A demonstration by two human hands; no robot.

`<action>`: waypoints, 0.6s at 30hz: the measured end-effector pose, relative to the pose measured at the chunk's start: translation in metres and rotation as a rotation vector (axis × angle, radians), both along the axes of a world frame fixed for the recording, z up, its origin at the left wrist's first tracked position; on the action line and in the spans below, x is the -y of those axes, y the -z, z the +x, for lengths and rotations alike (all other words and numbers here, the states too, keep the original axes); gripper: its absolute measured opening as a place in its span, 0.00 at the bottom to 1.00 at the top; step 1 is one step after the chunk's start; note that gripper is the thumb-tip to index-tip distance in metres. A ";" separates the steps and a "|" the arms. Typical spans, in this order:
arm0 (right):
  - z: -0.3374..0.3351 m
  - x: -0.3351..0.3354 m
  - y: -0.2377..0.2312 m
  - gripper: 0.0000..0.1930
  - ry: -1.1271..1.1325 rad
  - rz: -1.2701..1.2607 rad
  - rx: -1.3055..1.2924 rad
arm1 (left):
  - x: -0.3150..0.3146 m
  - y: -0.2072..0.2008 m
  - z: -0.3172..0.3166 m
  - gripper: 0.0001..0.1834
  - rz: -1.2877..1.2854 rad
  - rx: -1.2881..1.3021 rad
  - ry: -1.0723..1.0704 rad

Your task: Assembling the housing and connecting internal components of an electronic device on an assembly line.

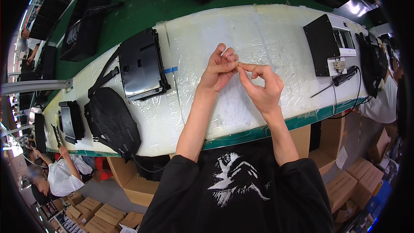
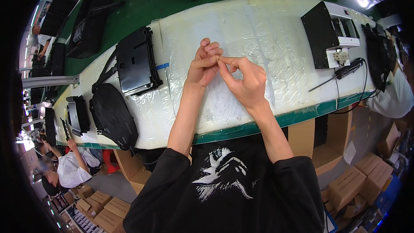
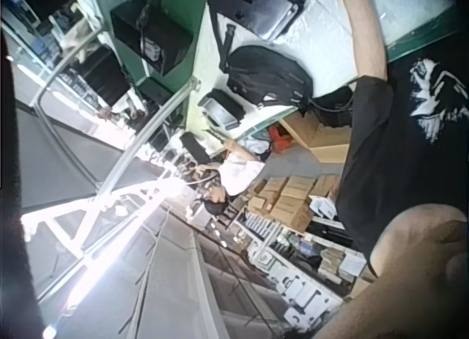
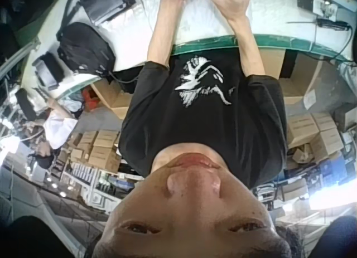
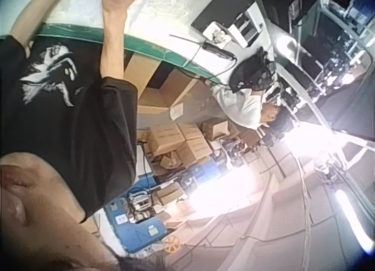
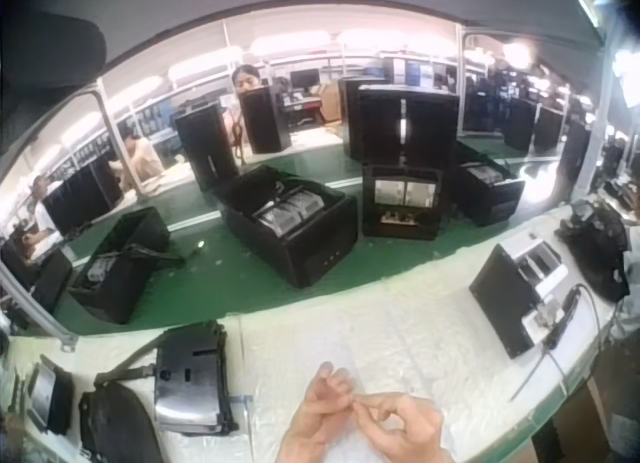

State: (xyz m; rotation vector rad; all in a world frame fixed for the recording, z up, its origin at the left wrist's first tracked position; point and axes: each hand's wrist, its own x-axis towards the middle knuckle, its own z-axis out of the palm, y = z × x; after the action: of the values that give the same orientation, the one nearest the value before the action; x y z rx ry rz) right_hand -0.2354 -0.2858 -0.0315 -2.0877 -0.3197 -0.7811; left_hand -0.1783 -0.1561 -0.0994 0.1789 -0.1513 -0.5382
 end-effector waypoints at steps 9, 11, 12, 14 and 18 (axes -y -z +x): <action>0.003 -0.004 -0.001 0.15 0.048 -0.093 0.091 | -0.002 -0.001 0.002 0.24 0.127 0.054 -0.084; 0.001 -0.004 -0.003 0.15 0.077 -0.107 0.054 | -0.001 -0.003 0.002 0.23 0.152 0.077 -0.093; 0.002 -0.003 -0.002 0.15 0.086 -0.082 0.049 | 0.001 -0.004 0.002 0.23 0.174 0.086 -0.106; 0.002 -0.003 0.000 0.15 0.096 -0.058 0.048 | 0.002 -0.006 0.002 0.23 0.193 0.099 -0.118; 0.002 -0.005 0.004 0.15 0.109 -0.025 0.043 | 0.001 -0.003 0.001 0.23 0.225 0.101 -0.139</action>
State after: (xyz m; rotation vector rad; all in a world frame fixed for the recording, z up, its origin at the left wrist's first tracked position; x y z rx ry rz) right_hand -0.2336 -0.2807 -0.0353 -2.1282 -0.2407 -0.8914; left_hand -0.1776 -0.1567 -0.0962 0.4337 -0.1755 -0.4073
